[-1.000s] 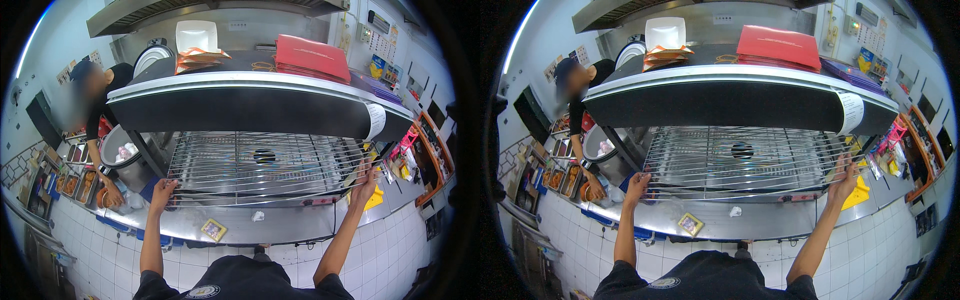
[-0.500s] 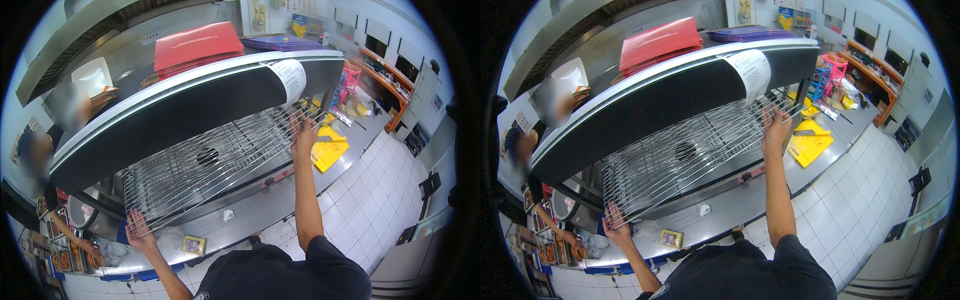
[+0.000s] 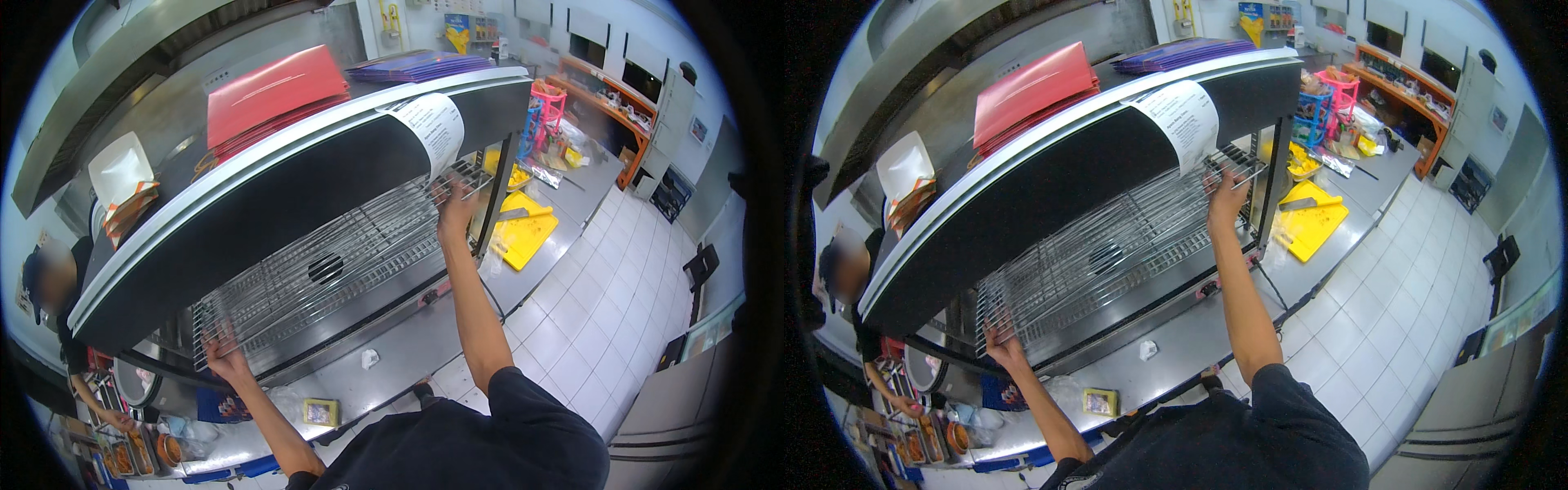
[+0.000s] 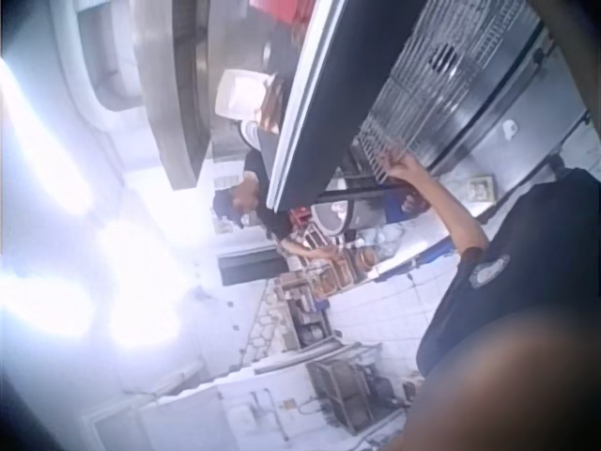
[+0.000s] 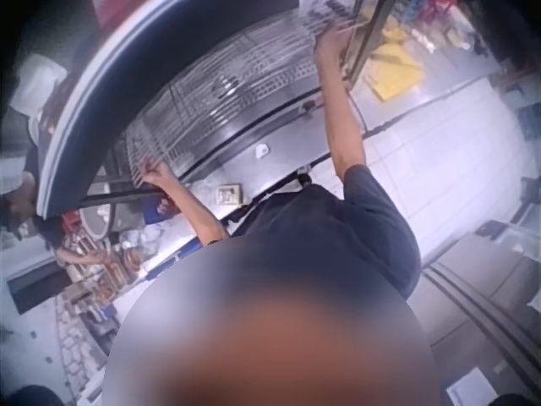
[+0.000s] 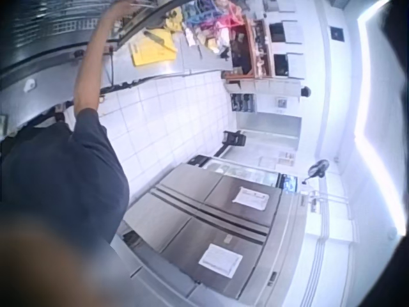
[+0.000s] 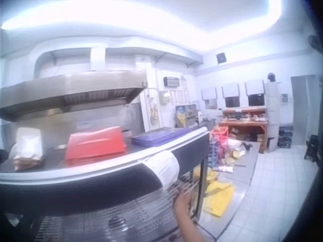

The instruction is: The person assembles a commercial food warmer by installing multiple metal wire racks into the unit. They retrieve racks from a nearby sink area, place them into the warmer, and adjust their positions. Finally, the person plugs in the unit and turns on the internal lights.

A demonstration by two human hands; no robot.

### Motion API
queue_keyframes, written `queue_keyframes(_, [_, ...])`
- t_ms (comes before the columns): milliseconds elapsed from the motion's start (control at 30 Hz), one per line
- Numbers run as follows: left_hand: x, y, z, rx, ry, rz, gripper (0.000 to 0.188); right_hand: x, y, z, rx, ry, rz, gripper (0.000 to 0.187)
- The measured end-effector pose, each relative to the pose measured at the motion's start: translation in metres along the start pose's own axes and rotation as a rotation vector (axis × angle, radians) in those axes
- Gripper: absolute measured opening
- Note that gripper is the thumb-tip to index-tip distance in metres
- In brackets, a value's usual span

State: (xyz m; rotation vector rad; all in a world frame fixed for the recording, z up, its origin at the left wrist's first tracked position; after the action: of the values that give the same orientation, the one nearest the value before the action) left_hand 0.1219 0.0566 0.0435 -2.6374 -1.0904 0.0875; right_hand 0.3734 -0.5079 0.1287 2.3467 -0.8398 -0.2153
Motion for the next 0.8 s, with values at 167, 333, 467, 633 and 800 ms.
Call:
queue_keyframes(167, [0.012, 0.004, -0.022, 0.094, 0.034, -0.124, 0.078, 0.004, -0.021, 0.009, -0.213, 0.153, -0.197, 0.021])
queue_keyframes(333, [0.037, -0.001, -0.036, 0.135, 0.027, -0.133, 0.064, 0.002, -0.032, 0.006, -0.079, 0.208, -0.336, 0.025])
queue_keyframes(467, [0.064, 0.002, -0.017, 0.195, 0.043, -0.024, 0.043, -0.025, -0.038, 0.002, -0.038, 0.232, -0.397, 0.034])
queue_keyframes(633, [0.052, -0.001, -0.010, 0.241, -0.077, -0.101, 0.058, -0.152, -0.089, -0.046, 0.103, 0.576, -0.854, 0.047])
queue_keyframes(800, [0.024, 0.008, -0.044, 0.120, -0.032, -0.143, 0.078, -0.261, -0.136, -0.093, 0.182, 0.683, -1.068, 0.053])
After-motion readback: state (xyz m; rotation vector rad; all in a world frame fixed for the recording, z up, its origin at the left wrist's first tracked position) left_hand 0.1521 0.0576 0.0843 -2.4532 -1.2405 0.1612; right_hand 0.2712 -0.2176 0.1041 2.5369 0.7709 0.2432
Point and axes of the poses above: each hand's wrist, its own x-axis towards the middle knuckle, its own z-axis out of the back of the hand, y = z × x, the point moved 5 cm from there along x, towards the middle knuckle, and after that the axes turned 6 degrees about -y, right-handed, at the moved point
